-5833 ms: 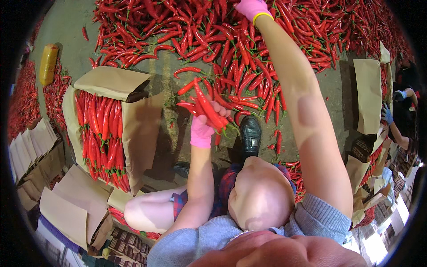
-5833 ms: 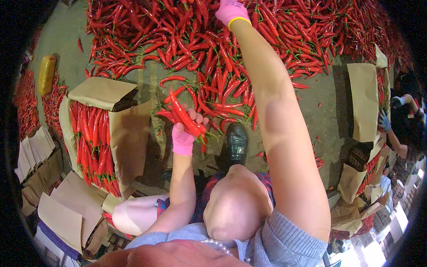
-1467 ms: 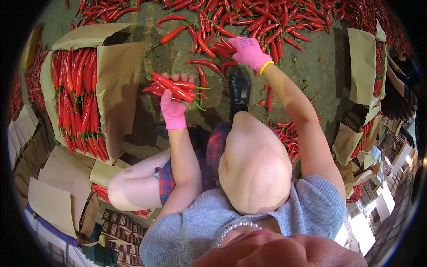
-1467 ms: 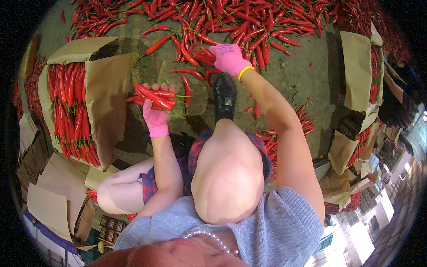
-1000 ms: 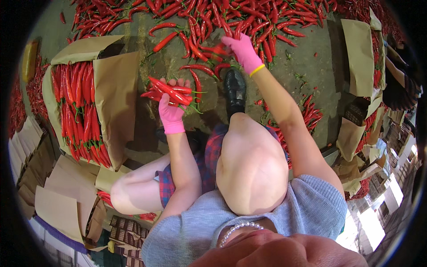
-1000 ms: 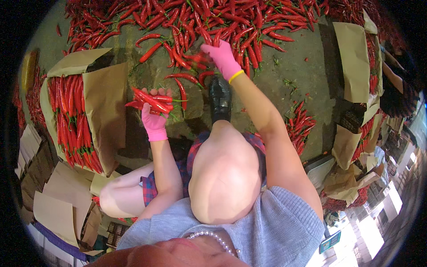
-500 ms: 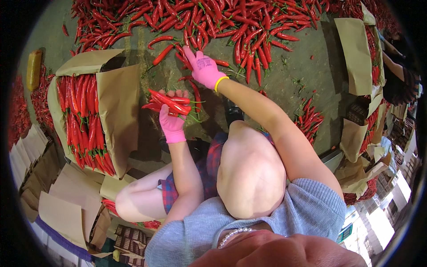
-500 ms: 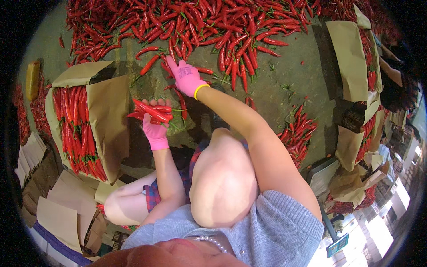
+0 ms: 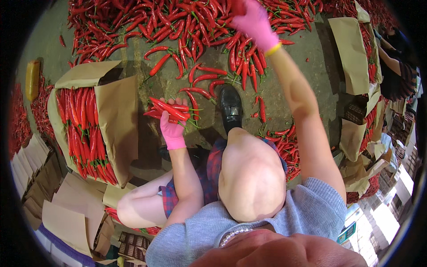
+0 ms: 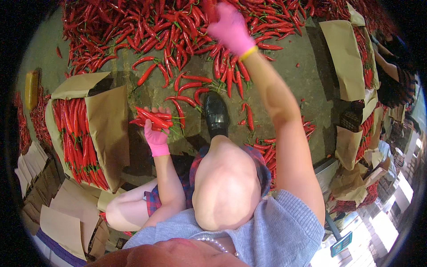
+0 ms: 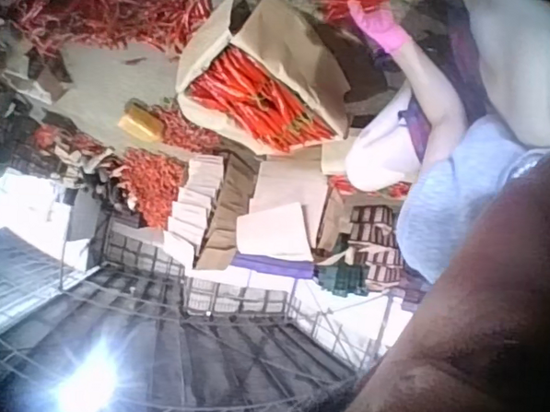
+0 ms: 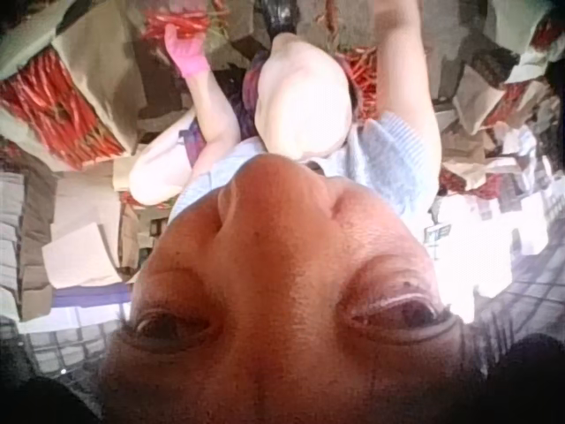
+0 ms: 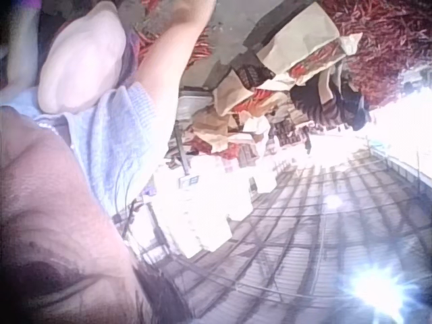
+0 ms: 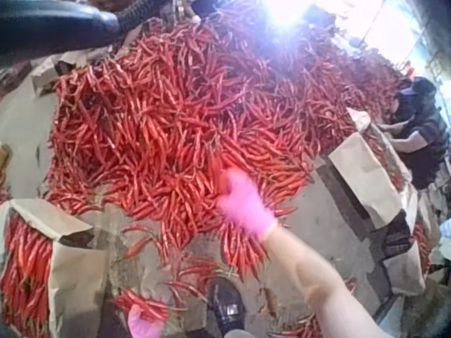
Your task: The person sorts red chili peppers by hand and places them into cardboard boxes while sitting on the floor.
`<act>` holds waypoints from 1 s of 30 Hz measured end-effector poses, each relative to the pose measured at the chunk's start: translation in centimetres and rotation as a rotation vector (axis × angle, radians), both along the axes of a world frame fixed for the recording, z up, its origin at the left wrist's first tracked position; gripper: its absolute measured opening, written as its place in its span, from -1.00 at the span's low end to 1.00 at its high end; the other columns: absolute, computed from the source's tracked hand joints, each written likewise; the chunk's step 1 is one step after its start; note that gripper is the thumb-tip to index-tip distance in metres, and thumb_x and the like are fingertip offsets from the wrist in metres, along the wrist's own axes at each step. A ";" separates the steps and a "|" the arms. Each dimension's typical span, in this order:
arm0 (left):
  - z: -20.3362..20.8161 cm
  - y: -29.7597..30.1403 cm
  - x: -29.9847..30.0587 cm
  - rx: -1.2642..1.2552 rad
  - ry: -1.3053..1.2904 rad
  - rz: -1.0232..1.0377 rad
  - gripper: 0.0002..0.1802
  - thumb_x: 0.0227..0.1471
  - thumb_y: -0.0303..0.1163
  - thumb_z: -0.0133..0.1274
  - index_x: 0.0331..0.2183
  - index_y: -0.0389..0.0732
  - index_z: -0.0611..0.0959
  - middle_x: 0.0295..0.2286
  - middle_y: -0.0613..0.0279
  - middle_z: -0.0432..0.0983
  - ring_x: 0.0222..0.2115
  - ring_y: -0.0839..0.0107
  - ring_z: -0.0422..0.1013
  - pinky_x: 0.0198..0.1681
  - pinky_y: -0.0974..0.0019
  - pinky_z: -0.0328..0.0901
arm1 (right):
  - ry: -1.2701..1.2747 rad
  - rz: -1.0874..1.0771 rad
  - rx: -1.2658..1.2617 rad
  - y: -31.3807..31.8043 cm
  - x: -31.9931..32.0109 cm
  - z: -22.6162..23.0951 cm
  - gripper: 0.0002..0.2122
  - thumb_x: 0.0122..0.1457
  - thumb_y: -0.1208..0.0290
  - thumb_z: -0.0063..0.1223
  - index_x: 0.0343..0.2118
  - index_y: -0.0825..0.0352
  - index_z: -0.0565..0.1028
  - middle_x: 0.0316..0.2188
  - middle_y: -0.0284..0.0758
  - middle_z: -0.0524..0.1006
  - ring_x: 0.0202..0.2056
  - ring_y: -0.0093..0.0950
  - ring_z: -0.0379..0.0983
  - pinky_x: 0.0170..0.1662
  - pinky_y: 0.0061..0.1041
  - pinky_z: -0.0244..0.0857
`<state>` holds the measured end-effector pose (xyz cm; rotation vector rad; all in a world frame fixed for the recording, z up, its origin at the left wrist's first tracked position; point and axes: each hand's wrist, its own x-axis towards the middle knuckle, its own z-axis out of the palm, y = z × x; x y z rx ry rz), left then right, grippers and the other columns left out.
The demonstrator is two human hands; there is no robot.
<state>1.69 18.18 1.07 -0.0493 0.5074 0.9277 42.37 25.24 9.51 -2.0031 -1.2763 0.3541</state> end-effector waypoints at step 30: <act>-0.1 1.9 3.3 -0.004 0.008 -0.068 -0.42 0.10 -0.41 0.11 0.15 -0.03 0.36 -0.05 0.18 0.45 0.10 0.10 0.30 0.33 -0.13 0.01 | 0.803 -0.219 -0.228 -7.9 12.4 -3.5 -0.73 -0.06 0.55 0.24 -0.24 0.39 0.50 -0.41 -0.41 0.55 -0.42 -0.59 0.48 -0.33 -0.52 0.39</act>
